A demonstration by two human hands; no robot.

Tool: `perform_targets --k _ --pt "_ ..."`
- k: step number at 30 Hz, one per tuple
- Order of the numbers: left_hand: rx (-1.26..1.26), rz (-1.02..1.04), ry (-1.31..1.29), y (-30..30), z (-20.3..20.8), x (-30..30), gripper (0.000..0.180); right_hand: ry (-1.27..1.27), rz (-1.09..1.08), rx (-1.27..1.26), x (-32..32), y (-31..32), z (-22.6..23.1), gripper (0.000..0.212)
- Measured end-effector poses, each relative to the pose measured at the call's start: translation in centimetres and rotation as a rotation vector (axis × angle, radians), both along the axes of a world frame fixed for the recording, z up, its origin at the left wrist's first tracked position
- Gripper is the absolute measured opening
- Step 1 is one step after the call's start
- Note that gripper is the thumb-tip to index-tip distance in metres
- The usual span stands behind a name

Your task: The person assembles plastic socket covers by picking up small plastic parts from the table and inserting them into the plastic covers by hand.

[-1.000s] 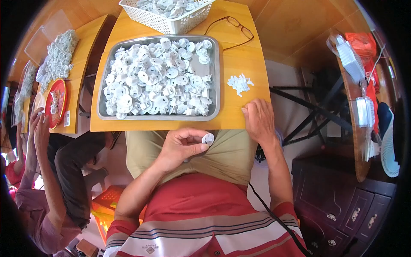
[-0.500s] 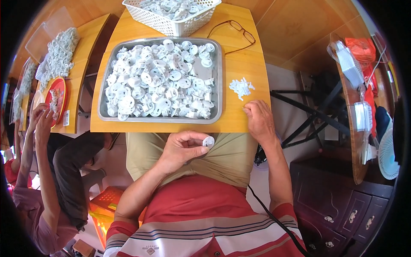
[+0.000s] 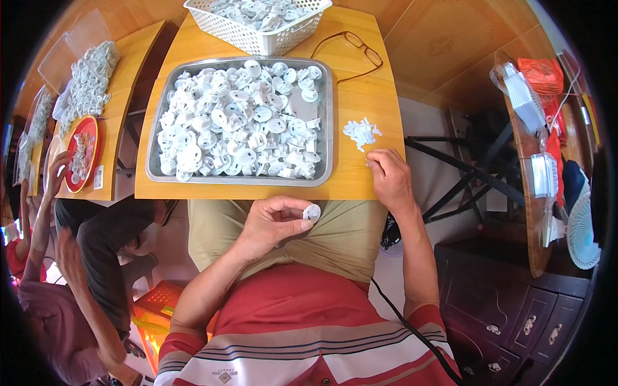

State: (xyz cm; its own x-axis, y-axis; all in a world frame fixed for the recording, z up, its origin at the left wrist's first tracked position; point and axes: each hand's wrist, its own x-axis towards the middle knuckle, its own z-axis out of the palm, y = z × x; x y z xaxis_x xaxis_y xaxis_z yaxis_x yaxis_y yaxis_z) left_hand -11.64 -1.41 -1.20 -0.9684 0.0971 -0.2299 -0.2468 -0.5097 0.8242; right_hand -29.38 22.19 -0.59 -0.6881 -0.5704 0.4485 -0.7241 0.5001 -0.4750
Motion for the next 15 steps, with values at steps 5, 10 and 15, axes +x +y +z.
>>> perform_targets --k 5,10,15 --pt "0.019 0.007 -0.005 0.07 0.08 -0.07 0.028 -0.010 -0.017 -0.029 -0.02 -0.02 0.14 0.012" --pt "-0.013 0.005 -0.015 0.08 -0.10 -0.12 0.028 -0.036 -0.053 -0.072 -0.08 -0.01 -0.11 0.012" --pt "-0.011 0.012 -0.014 0.16 -0.22 -0.11 0.027 -0.025 -0.072 -0.121 -0.47 0.00 -0.25 0.012"
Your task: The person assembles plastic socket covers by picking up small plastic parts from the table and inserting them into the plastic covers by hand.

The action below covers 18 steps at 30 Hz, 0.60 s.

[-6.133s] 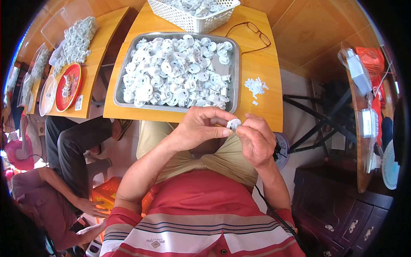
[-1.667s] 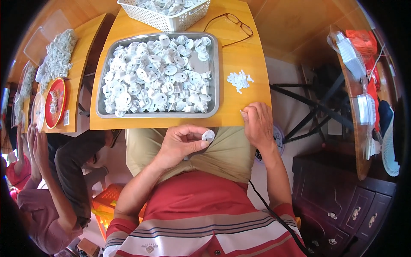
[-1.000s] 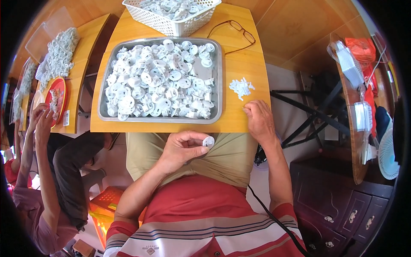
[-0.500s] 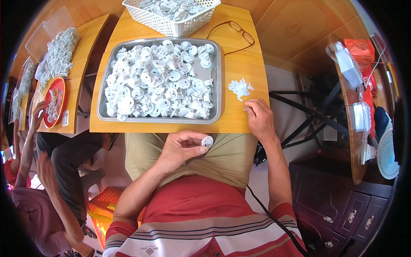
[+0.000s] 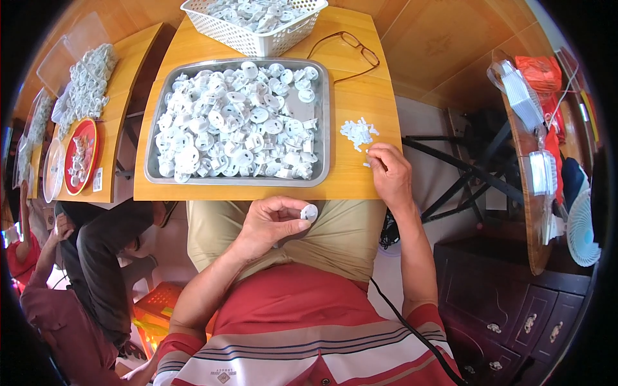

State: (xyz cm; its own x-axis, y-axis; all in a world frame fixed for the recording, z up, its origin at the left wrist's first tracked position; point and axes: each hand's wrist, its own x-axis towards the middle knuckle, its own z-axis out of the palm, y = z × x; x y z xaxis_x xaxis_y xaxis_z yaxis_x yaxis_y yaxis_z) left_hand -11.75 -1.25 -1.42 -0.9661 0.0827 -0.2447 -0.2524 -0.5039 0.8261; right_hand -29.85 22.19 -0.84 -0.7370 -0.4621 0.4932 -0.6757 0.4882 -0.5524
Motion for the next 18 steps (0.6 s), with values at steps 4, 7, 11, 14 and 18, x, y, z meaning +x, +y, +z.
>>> perform_targets --k 4,7,11,14,18 --pt "-0.010 -0.009 0.008 -0.1 -0.4 0.1 0.026 0.041 -0.025 0.018 -0.4 0.4 0.3 0.010" --pt "-0.024 -0.012 0.012 -0.1 -0.7 0.2 0.026 0.000 -0.077 0.046 -0.1 0.7 0.4 0.011" --pt "0.004 -0.015 0.014 0.0 -0.7 0.2 0.027 -0.075 -0.115 0.007 0.1 1.1 0.5 0.012" --pt "0.012 0.001 0.028 0.0 -0.8 0.4 0.027 0.038 -0.037 0.030 0.4 1.4 0.9 0.014" --pt "0.015 0.018 0.018 0.0 -0.8 0.5 0.027 0.110 0.031 0.182 1.5 1.9 1.4 0.018"
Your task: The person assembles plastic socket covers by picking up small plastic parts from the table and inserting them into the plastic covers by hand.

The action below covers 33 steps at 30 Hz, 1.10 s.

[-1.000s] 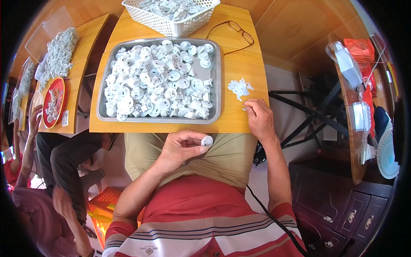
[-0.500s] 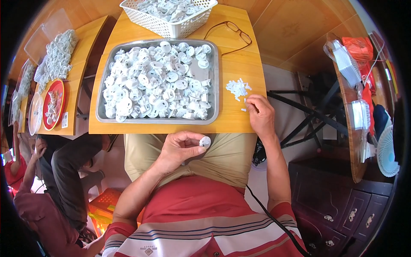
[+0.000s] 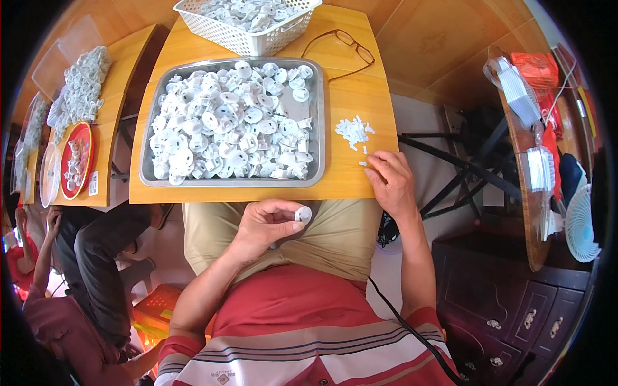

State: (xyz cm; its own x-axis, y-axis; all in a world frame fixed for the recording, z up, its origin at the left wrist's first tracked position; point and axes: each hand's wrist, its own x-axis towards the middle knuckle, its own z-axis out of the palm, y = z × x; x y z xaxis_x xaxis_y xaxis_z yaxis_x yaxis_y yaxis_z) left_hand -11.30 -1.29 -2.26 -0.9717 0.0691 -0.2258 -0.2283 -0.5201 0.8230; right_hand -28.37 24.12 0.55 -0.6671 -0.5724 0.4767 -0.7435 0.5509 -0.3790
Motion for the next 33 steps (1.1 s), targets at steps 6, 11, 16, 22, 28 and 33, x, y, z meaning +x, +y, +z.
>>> perform_targets --k 6,11,16,22,28,33 --pt "0.014 -0.022 -0.006 0.1 0.2 -0.1 0.027 0.005 0.014 0.131 0.9 0.4 0.1 0.023" --pt "0.023 -0.022 -0.007 0.0 0.4 -0.2 0.028 0.006 0.038 0.132 1.8 0.5 -0.1 0.026" --pt "-0.002 -0.026 0.001 0.2 0.5 -0.1 0.028 0.005 0.098 0.083 4.1 0.8 -0.6 0.030" --pt "0.013 -0.043 -0.017 0.5 1.2 -0.2 0.027 0.134 0.095 -0.027 5.3 1.3 -3.1 0.027" --pt "-0.011 -0.021 -0.008 0.5 1.4 0.0 0.027 0.154 0.079 -0.076 5.6 0.9 -2.9 0.016" --pt "-0.027 -0.008 0.023 0.5 1.3 -0.4 0.028 0.032 0.027 -0.197 4.9 0.4 -2.4 0.012"
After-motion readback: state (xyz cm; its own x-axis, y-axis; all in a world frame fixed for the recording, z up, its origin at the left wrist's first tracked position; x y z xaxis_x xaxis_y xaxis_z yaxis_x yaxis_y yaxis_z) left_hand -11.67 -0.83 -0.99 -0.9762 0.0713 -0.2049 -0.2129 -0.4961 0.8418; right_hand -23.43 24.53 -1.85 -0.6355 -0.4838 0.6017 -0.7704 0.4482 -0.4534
